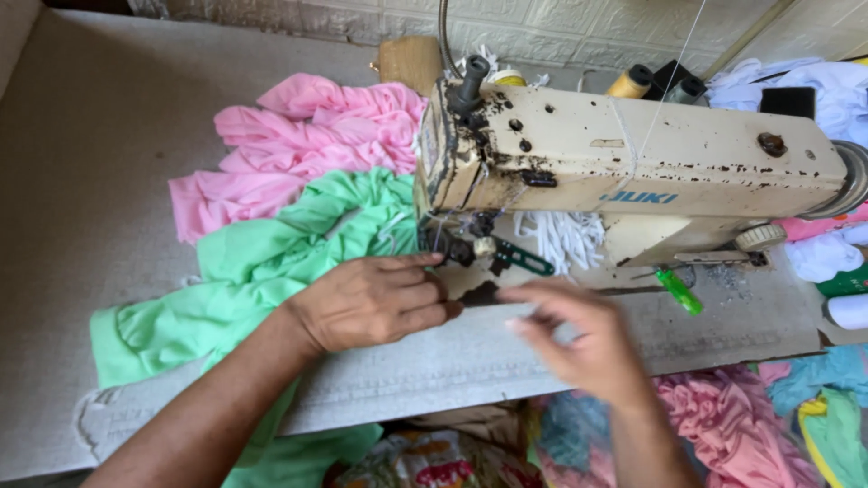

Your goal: The person sews elastic bands onto the edges of light green fabric masks using a JUKI sewing machine. They repeatedly position the mask under the needle, sew a short seam, and then cut the thread with scissors before moving to the next mask.

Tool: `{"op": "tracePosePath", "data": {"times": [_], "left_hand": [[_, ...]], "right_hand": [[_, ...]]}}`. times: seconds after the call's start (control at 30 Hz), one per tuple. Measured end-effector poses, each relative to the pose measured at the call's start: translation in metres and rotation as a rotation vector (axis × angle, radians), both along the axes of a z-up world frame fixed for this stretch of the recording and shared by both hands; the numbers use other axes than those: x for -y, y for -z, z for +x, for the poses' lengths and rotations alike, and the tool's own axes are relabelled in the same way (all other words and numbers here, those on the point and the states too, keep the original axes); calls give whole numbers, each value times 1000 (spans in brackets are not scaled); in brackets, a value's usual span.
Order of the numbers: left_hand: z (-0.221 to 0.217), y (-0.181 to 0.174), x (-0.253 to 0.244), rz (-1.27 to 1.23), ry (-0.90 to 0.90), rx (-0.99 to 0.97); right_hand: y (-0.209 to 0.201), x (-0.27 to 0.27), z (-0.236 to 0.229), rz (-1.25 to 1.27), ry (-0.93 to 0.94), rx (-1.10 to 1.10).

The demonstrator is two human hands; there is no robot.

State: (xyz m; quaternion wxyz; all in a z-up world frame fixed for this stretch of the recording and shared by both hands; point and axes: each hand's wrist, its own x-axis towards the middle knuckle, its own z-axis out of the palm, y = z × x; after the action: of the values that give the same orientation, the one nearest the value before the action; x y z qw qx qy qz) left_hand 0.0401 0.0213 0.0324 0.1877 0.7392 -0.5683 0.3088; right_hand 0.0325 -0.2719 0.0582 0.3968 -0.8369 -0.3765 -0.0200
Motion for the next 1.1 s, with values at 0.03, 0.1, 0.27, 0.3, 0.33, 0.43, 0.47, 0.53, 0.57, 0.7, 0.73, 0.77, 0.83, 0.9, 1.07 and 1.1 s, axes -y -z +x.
{"op": "tracePosePath", "data": {"times": [0.03,0.1,0.27,0.3,0.33,0.43,0.47,0.53,0.57,0.7,0.73,0.77,0.83,0.9,1.07,1.1], "left_hand": [[1,-1,2,1,2,-1],[4,-2,8,19,-60,90],[11,3,16,59,-51,81],[11,5,16,80,-60,78],[13,8,17,81,-61,79],[15,19,18,81,-95,28],[16,23,17,68,-117,-10],[14,28,17,58,-141,-50],[14,30,17,35,-176,-73],[11,36,19,19,-289,-83],[11,40,20,18,-291,-88],[13,43,21,-5,-290,-135],[16,48,22,-30,-289,-184],[17,51,21,-91,-285,-301],[20,74,21,-195,-477,-651],[18,77,22,-225,-634,-727]], "right_hand": [[-16,9,4,1,2,-1],[-48,28,12,239,392,229],[-108,23,80,197,489,131],[-112,21,94,156,469,-12],[-115,18,97,158,467,-11],[-118,14,108,112,404,-72],[-117,17,112,177,403,-101],[-114,26,124,244,399,-133],[-111,32,131,295,411,-62],[-109,44,147,329,531,46],[-109,36,135,326,530,42],[-111,30,122,220,465,171],[-99,29,100,107,398,297],[-72,38,81,325,556,451],[29,18,46,312,250,383],[41,0,37,106,219,193]]}}
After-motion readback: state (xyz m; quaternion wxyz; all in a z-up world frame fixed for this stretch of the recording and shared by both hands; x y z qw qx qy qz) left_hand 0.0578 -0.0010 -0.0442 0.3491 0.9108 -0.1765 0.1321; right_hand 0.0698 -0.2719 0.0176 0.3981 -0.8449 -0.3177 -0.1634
